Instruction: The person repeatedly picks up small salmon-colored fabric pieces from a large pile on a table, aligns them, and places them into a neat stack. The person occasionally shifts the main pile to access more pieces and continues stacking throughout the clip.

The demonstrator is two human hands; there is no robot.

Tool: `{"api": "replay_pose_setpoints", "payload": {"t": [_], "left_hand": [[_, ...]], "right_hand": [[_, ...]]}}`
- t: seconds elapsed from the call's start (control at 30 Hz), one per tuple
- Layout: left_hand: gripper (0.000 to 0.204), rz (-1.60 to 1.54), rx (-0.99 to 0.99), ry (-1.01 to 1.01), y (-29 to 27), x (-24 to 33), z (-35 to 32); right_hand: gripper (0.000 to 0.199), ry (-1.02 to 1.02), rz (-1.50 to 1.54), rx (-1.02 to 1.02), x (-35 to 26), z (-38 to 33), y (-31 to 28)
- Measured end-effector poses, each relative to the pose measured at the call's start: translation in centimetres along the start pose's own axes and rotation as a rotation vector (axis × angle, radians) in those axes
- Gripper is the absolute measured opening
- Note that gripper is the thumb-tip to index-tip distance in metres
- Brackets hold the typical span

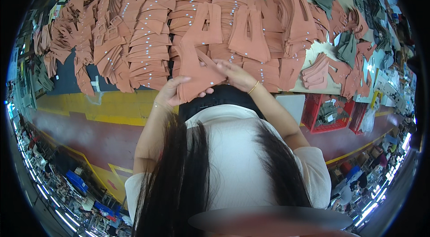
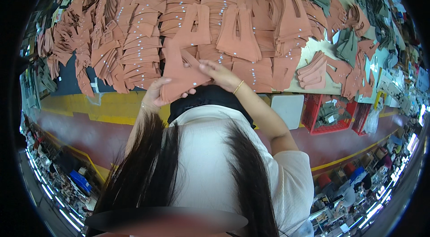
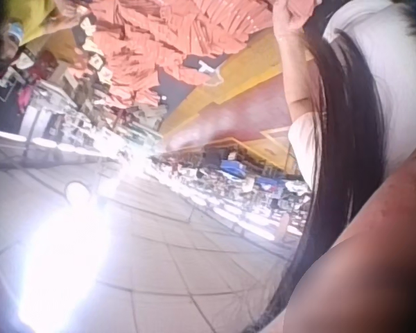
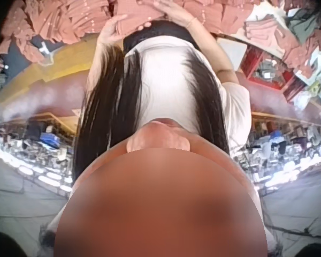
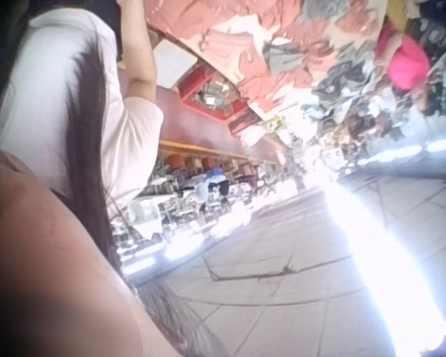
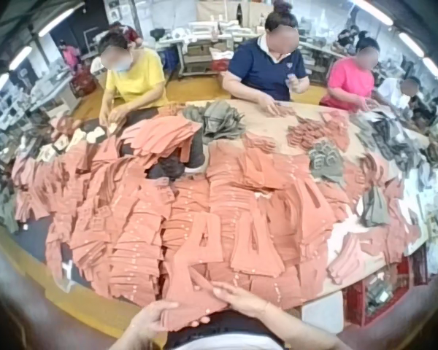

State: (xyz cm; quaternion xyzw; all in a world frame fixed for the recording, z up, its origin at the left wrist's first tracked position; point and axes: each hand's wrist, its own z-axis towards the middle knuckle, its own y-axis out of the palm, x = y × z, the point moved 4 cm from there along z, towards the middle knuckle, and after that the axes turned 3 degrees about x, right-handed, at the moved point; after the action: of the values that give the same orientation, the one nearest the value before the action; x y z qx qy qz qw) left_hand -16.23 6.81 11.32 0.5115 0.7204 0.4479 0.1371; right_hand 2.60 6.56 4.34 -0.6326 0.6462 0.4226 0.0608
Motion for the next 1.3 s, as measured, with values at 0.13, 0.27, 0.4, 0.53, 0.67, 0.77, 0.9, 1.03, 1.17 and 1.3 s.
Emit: {"api": "replay_pose_setpoints", "payload": {"t": [0.13,0.27,0.4,0.53,0.67,0.77,0.9,1.03,1.17,1.3], "left_hand": [[0.057,0.114,0.212,-0.097,-2.0,1.0,1.0],[0.066,0.241,0.027,-0.039,-2.8,5.8,4.2],[0.07,0.198,0.137,0.027,-4.5,10.3,9.4],[0.067,0.653,0.512,0.004,-8.4,11.4,12.4],[0.068,1.14,0.64,0.13,-10.0,11.2,13.0],[0.075,1.549,0.828,0.339,-9.3,11.3,12.8],[0.077,1.816,0.848,0.509,-7.5,11.4,13.3],[0.079,2.093,0.842,0.585,-6.2,11.1,14.9],[0.083,1.947,0.75,0.504,-6.5,12.8,15.9],[0.086,1.798,0.722,0.337,-6.6,14.5,16.5]], "right_hand": [[0.059,-0.101,0.064,0.055,-2.1,0.2,1.1],[0.061,-0.574,-0.088,0.249,-6.9,2.7,-0.1],[0.06,-0.685,-0.357,0.454,-10.4,6.6,-3.2],[0.051,-0.156,-0.355,0.449,-9.6,10.8,-5.8],[0.05,-0.09,-0.572,0.508,-9.5,10.5,-6.3],[0.052,-0.098,-0.679,0.585,-9.9,9.6,-6.1],[0.055,-0.128,-0.908,0.627,-10.5,9.3,-6.4],[0.049,-0.346,-1.196,0.756,-10.5,9.6,-6.5],[0.039,-0.421,-1.09,0.769,-10.7,10.8,-7.1],[0.037,-0.459,-1.184,0.813,-11.9,11.9,-7.1]]}}
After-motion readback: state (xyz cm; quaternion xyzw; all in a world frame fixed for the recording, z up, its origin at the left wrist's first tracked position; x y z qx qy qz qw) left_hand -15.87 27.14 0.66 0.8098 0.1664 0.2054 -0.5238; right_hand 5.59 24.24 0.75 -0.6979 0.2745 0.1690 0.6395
